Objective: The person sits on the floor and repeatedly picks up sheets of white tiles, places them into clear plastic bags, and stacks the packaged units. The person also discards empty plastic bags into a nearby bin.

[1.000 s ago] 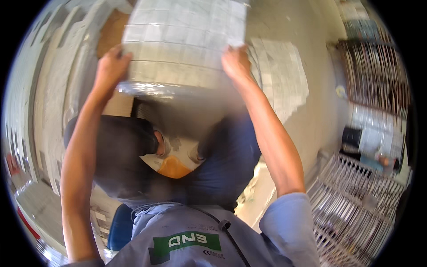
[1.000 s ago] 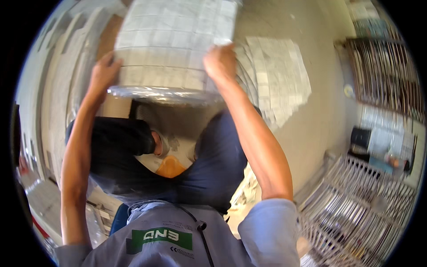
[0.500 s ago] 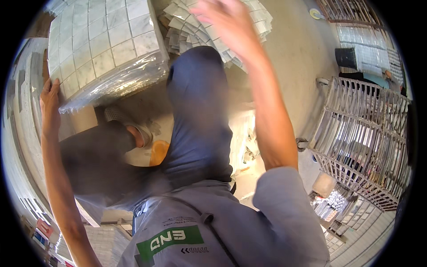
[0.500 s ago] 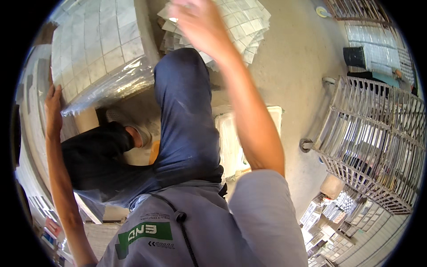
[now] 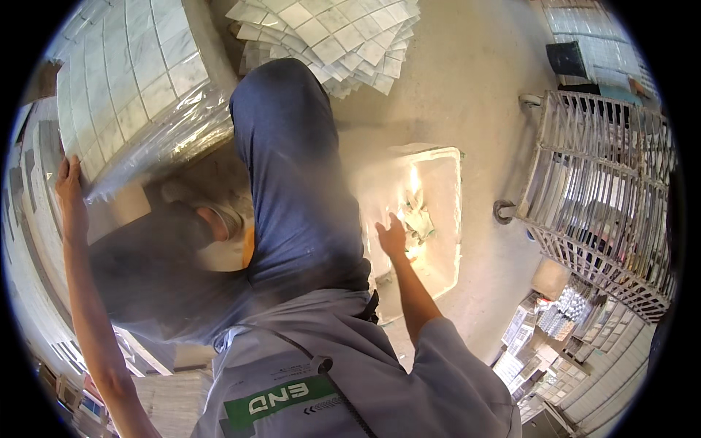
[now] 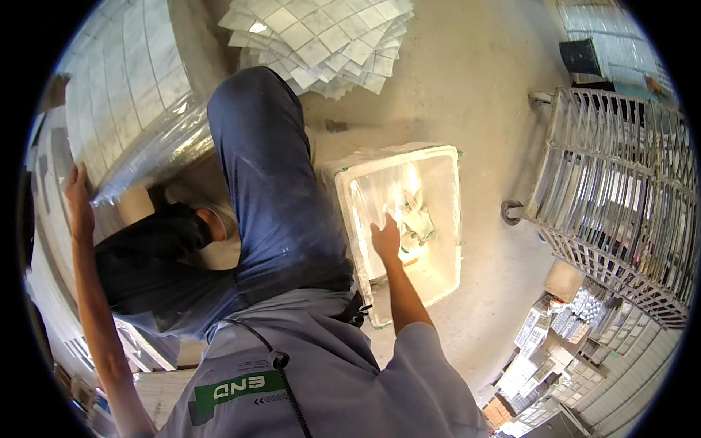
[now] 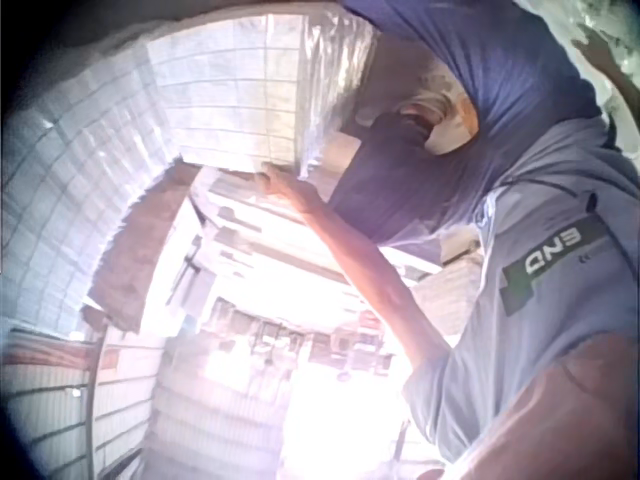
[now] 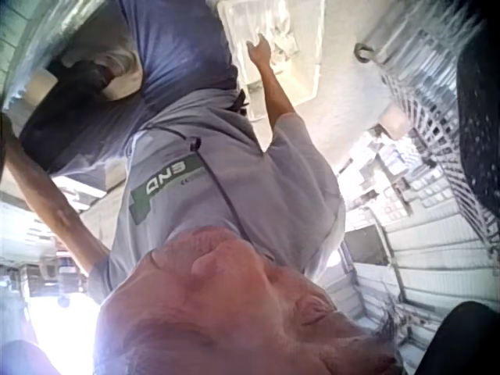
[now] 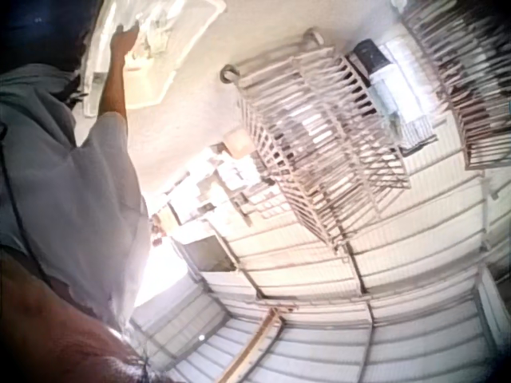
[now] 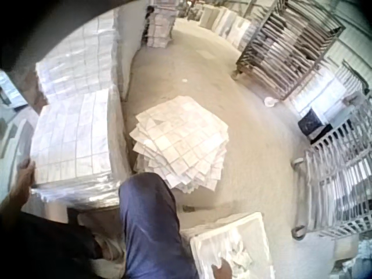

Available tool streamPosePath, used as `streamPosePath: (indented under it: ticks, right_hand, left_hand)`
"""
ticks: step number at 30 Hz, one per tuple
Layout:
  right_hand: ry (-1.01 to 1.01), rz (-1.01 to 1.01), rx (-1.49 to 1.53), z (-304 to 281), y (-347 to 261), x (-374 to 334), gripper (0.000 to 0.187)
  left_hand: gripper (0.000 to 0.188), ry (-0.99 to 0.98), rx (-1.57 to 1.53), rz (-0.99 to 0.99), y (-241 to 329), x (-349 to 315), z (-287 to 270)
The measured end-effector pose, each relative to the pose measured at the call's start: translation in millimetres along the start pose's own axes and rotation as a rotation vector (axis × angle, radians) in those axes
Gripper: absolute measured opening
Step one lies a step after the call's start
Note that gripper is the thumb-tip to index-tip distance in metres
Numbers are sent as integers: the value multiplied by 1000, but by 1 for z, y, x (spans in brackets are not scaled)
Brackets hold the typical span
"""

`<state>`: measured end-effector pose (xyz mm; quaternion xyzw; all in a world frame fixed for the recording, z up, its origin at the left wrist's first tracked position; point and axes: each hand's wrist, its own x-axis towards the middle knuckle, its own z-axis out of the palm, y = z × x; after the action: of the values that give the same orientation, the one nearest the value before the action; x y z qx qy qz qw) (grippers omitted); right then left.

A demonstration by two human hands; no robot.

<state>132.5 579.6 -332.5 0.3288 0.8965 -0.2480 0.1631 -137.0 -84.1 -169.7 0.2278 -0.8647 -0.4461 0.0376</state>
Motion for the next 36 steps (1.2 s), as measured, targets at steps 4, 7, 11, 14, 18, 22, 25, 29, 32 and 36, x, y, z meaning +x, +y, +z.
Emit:
streamPosePath:
  ticks: [4,7,11,14,18,22,25,29,32,36]
  right_hand:
    - [39,113,-244,24,-9,1,38]
    - [89,160,-225,19,-9,9,25]
    - [220,263,-183,9,0,19,26]
    - [302,213,-212,15,1,17,28]
    - [102,248,-117,17,14,25,23]
    - [141,223,-68,10,10,19,26]
    - [131,114,-52,-4,19,11,25]
    - [104,74,-30,-26,23,-5,24]
    - [199,73,59,-51,-2,-18,23]
    - [194,234,745,-68,0,-25,18]
  left_hand:
    - [63,-13,-85,18,-13,9,0]
    - [63,-30,-40,-7,-24,15,-10]
    - [60,-45,-60,37,-14,9,-2]
    - [59,-14,-3,10,-2,1,1]
    - [59,88,-4,23,-1,4,9]
    - [53,26,-138,-16,2,0,7]
    - [48,-1,-148,7,6,-2,7]
    - [44,25,-113,2,12,-6,12]
    - [46,-11,-223,-35,6,-3,7]
    - [50,169,75,68,-10,4,-18]
